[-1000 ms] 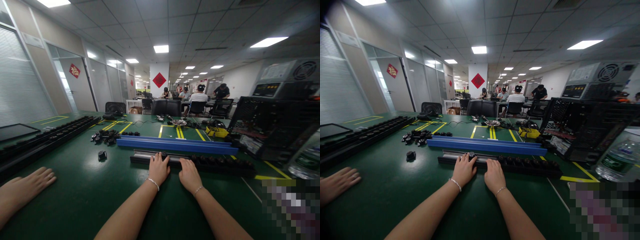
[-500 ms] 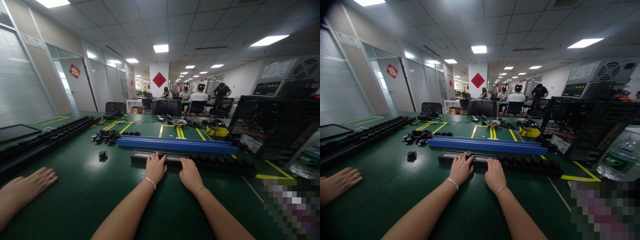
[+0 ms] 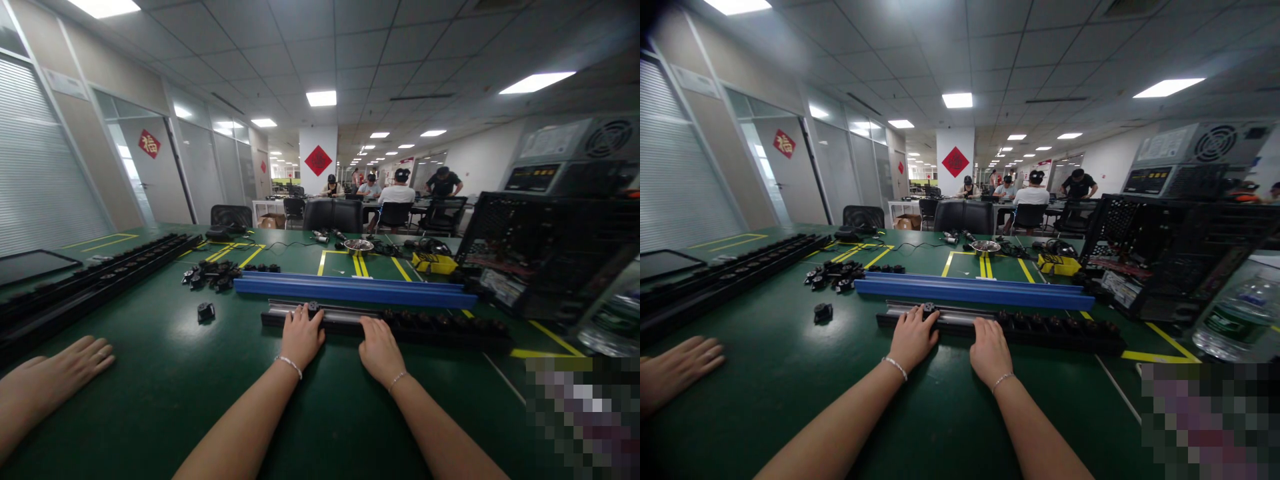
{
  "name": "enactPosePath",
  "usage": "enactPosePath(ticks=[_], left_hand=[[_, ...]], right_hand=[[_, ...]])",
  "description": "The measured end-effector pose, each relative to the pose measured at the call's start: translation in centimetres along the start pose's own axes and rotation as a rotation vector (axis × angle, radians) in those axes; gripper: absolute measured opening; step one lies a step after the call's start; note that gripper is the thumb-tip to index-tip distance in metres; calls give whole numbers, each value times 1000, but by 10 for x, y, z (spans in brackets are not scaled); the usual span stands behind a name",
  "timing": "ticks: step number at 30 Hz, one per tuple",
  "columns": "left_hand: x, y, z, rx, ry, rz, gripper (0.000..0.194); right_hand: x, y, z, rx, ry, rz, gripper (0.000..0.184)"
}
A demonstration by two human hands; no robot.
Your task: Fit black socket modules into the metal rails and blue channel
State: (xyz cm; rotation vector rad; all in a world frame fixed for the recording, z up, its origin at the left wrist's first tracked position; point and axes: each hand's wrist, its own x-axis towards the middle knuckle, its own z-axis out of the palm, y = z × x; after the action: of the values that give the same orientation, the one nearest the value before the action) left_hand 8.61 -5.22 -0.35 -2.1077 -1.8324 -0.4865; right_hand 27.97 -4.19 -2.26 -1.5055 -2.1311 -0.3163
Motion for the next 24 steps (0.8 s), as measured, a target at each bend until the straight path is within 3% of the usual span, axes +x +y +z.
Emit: enactPosePath(ticks=[24], left_hand=[[-3,-19,-7,9,-9,-52,44]], right_hand=[[0,2,0,2,-5,-3,44]])
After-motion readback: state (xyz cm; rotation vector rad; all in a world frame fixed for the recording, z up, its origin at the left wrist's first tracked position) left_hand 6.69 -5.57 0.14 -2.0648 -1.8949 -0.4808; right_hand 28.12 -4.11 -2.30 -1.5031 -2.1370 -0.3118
